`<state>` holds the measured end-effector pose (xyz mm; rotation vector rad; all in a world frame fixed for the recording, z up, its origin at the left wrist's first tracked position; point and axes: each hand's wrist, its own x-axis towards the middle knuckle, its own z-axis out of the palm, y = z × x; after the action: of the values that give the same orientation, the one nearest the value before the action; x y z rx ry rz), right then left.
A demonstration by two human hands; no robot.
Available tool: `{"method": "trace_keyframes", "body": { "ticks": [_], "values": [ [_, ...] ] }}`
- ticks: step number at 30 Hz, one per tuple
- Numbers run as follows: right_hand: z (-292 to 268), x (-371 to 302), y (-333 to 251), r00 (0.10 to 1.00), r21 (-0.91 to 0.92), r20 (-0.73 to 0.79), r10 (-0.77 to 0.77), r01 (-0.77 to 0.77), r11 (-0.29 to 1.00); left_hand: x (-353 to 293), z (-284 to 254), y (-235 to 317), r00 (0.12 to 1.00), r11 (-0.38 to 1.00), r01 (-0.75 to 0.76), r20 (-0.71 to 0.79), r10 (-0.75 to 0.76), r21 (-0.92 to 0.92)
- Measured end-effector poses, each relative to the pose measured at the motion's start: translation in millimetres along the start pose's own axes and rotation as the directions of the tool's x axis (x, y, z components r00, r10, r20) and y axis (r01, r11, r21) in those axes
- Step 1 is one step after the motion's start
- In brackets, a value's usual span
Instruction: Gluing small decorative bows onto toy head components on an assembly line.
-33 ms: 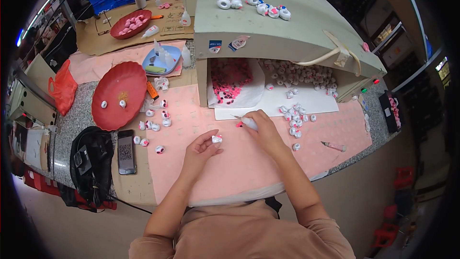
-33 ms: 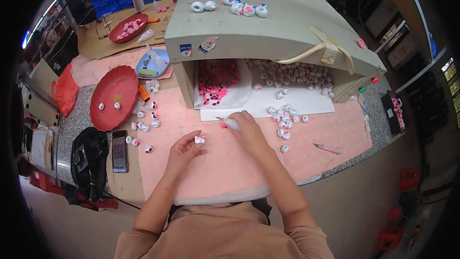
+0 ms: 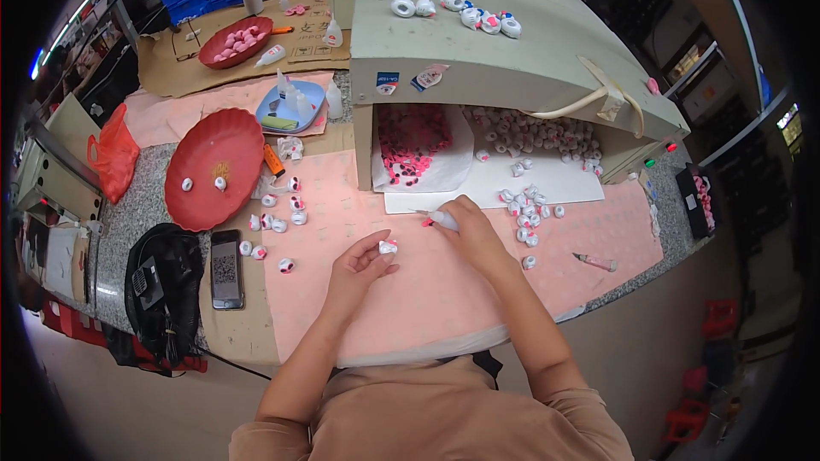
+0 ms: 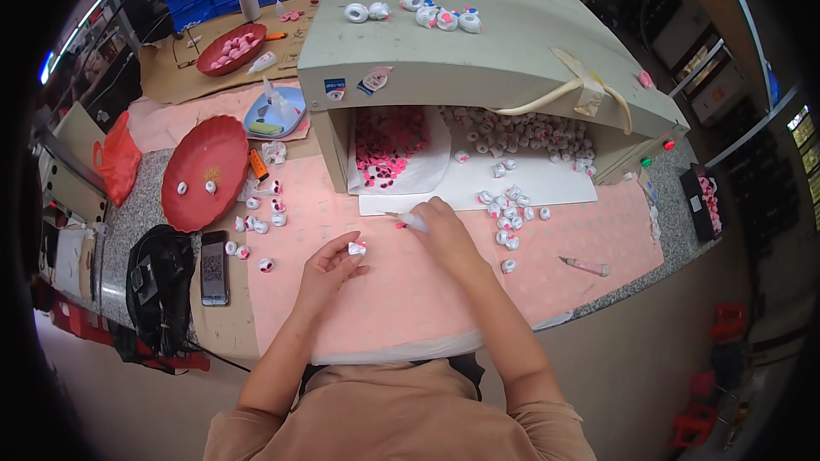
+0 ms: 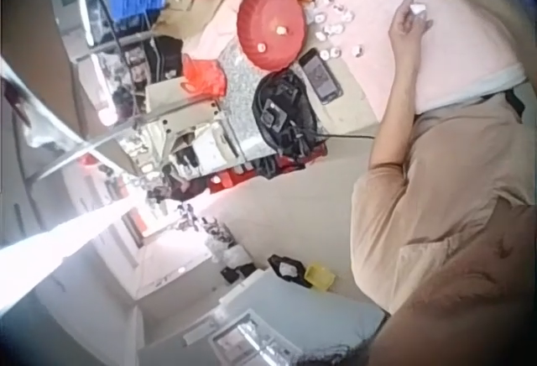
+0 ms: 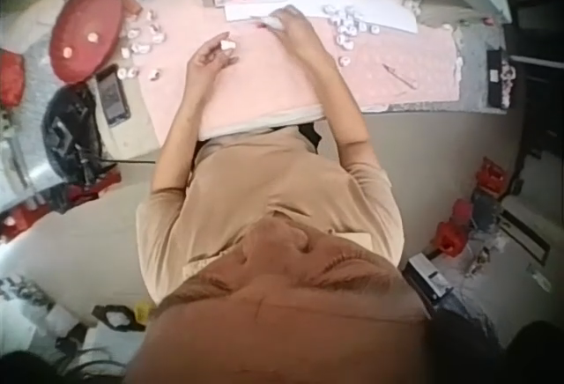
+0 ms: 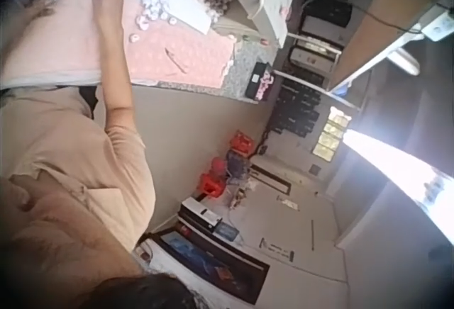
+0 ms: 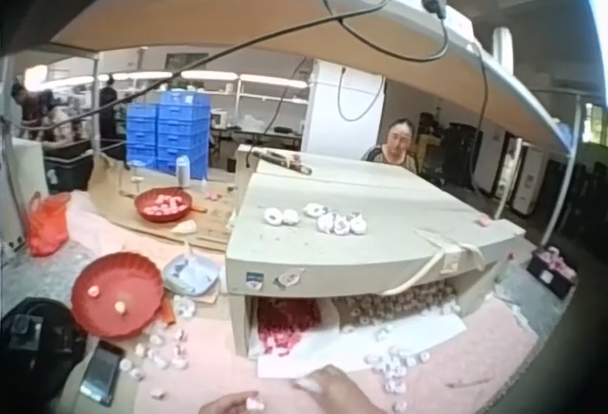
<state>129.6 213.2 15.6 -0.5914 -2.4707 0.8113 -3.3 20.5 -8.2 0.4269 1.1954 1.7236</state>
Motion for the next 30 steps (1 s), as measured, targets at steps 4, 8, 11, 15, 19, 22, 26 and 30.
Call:
{"method": "trace_keyframes", "body": {
  "ticks": [4,8,11,15,19,22,26,30],
  "values": [
    [-1,-1,0,0.991,-0.078,0.111,0.08,-0.072,0.994,-1,-3,-1,0.999,0.998,-0.039,-0.008,0.039,-0.04],
    [-4,-21,-16,0.928,0.328,0.184,0.322,-0.367,0.87,0,-6,-8,0.992,0.989,-0.119,0.056,0.114,0.083],
    [1,-41,-27,0.872,0.682,0.339,0.355,-0.487,0.546,0,-3,-12,0.98,0.97,-0.18,0.11,0.164,0.163],
    [7,-51,-44,0.83,0.761,0.443,0.339,-0.548,0.348,-3,3,-8,0.966,0.92,-0.256,0.121,0.23,0.295],
    [15,-51,-44,0.817,0.763,0.471,0.333,-0.567,0.311,-4,4,-9,0.952,0.899,-0.301,0.16,0.262,0.317],
    [16,-52,-44,0.792,0.741,0.493,0.36,-0.599,0.303,-7,5,-8,0.957,0.91,-0.277,0.173,0.233,0.309],
    [15,-53,-42,0.76,0.728,0.535,0.369,-0.637,0.255,-9,7,-5,0.947,0.899,-0.299,0.218,0.237,0.32],
    [16,-54,-41,0.782,0.74,0.508,0.361,-0.611,0.282,-8,7,-3,0.94,0.882,-0.313,0.252,0.232,0.353]
  ]
}}
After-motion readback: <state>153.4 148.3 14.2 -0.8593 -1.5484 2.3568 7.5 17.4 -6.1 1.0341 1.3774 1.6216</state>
